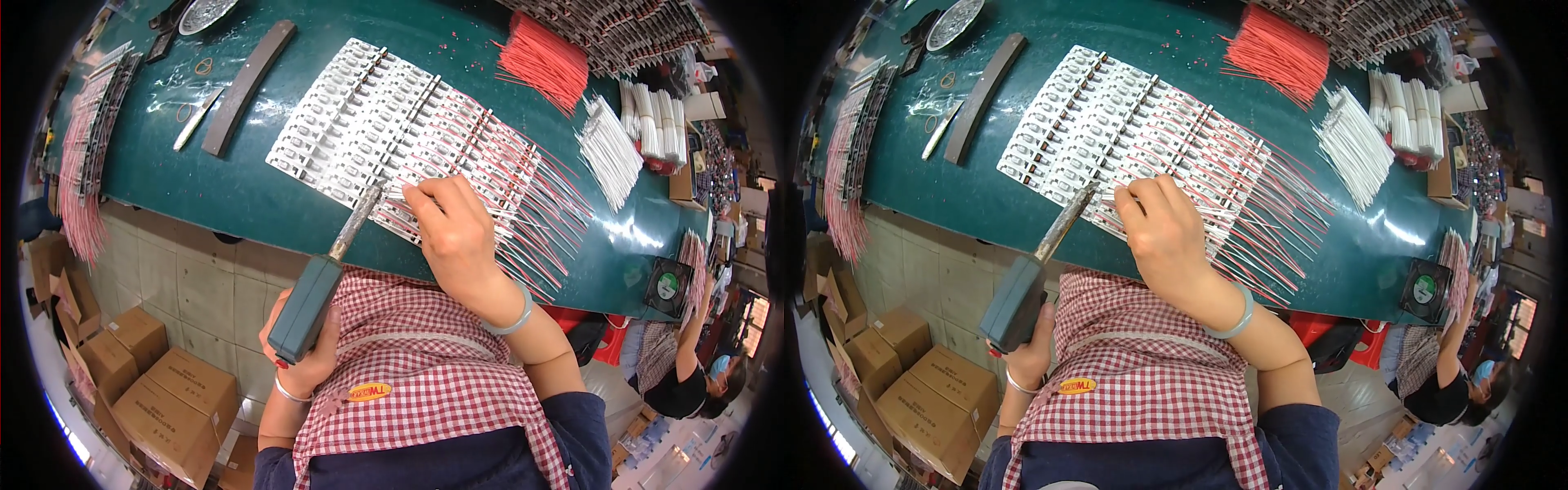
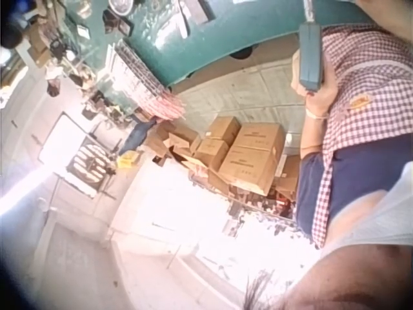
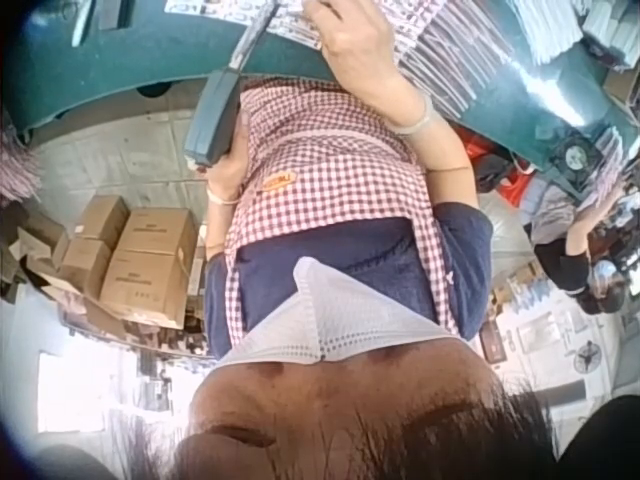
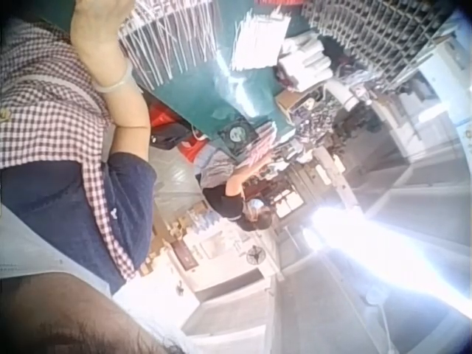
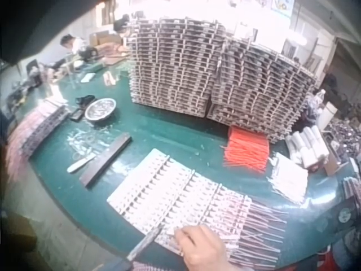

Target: The person assembles electronic strips by applying heat to heat-shrink tubing and soldering electronic components onto wiring harnesses with a heat gun.

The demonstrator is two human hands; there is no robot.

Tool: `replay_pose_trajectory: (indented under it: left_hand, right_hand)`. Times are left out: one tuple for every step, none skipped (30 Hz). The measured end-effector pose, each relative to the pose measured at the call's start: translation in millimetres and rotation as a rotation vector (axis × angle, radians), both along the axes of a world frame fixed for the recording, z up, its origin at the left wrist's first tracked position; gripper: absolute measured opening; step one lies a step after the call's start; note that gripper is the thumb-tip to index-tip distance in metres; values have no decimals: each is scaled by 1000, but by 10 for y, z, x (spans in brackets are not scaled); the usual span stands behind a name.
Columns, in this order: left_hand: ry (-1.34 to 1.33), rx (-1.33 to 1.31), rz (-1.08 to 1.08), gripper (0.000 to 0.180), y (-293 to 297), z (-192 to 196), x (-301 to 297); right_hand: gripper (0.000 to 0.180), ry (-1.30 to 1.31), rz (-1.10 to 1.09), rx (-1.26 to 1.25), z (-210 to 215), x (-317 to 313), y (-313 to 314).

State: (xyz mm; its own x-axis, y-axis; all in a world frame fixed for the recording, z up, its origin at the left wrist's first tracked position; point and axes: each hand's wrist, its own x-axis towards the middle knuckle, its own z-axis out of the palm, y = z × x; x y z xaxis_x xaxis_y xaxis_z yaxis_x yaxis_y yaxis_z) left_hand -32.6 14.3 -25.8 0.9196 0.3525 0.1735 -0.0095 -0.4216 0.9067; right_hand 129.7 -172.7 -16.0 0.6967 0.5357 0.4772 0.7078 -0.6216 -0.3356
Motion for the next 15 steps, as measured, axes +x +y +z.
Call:
replay_pose_trajectory:
  left_hand:
    - [5, 11, -3, 24, -1, -4, 2]
    - [7, 11, -3, 24, 0, 9, 10]
    - [16, 22, -14, 24, -2, 38, 28]
    - [26, 33, -24, 24, -3, 64, 45]
    - [27, 33, -26, 24, -3, 82, 61]
    - [29, 42, -32, 24, -4, 97, 77]
    - [30, 51, -39, 23, -5, 104, 86]
    - [31, 50, -41, 23, -7, 102, 90]
    - [43, 46, -39, 24, -8, 96, 87]
    - [54, 41, -37, 24, -10, 94, 84]
    - [56, 42, -36, 24, -13, 104, 94]
    - [49, 61, -43, 24, -18, 124, 118]
    - [43, 79, -50, 24, -21, 140, 132]
    - [43, 79, -51, 24, -21, 146, 135]
    - [49, 101, -54, 23, -22, 151, 137]
  right_hand:
    - [27, 5, -6, -7, -4, 1, 4]
    - [27, 7, -6, -7, -3, 3, 9]
    - [27, 5, -3, -17, 10, 7, 10]
    - [28, 3, 0, -27, 20, 10, 10]
    - [28, 4, -1, -28, 25, 14, 9]
    - [28, 5, 0, -31, 26, 17, 7]
    - [28, 7, 1, -34, 28, 20, 5]
    - [28, 8, -1, -34, 32, 21, 4]
    - [29, 10, 2, -35, 32, 21, 8]
    - [29, 12, 5, -36, 30, 20, 13]
    - [29, 13, 6, -35, 26, 20, 16]
    - [29, 10, 5, -42, 26, 21, 15]
    - [29, 7, 4, -48, 25, 21, 16]
    - [29, 7, 4, -48, 22, 21, 17]
    - [29, 4, 1, -49, 17, 20, 19]
